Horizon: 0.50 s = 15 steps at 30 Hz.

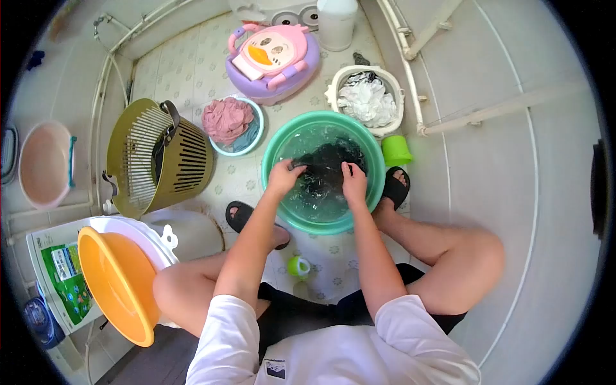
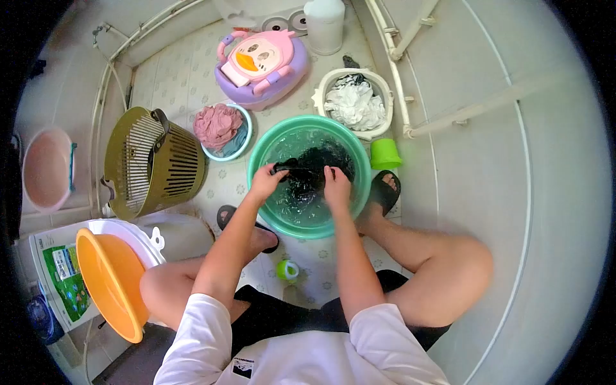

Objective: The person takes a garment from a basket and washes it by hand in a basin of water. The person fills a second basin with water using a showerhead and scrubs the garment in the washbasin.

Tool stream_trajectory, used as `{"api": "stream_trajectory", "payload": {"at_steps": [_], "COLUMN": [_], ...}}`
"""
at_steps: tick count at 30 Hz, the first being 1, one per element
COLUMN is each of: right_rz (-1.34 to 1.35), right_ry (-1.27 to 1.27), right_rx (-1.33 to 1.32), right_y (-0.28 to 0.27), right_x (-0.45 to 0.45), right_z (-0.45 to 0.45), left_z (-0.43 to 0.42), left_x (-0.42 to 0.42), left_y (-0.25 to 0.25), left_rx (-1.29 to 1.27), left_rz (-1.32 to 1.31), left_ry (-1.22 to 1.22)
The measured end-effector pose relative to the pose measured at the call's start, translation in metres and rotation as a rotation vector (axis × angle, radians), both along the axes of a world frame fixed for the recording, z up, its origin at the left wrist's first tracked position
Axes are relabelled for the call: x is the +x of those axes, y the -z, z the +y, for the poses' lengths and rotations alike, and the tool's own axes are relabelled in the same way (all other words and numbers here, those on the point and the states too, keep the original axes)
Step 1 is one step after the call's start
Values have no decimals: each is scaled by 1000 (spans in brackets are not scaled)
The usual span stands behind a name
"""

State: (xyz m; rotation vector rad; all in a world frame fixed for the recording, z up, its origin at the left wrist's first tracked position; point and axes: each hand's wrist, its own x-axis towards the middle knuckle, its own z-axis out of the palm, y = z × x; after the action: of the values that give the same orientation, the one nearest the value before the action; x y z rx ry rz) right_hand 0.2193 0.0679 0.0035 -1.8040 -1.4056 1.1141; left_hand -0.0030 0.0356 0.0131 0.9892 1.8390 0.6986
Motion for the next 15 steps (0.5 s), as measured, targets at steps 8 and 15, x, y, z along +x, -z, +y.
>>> {"api": "stream_trajectory", "payload": {"at_steps": [8, 15], "right_rz": [519, 921], "right_ry": [360, 276], "right_rx": [-255, -343], "right_y": [-51, 25], "right_x": [-10, 14], "right_z": [-1, -3], "left_z": [18, -41], "left_x": [53, 136], "left_y": [-84, -106], "left_rx": [357, 561], "left_rz": [-384, 495], "left_ry": [-296, 348]}}
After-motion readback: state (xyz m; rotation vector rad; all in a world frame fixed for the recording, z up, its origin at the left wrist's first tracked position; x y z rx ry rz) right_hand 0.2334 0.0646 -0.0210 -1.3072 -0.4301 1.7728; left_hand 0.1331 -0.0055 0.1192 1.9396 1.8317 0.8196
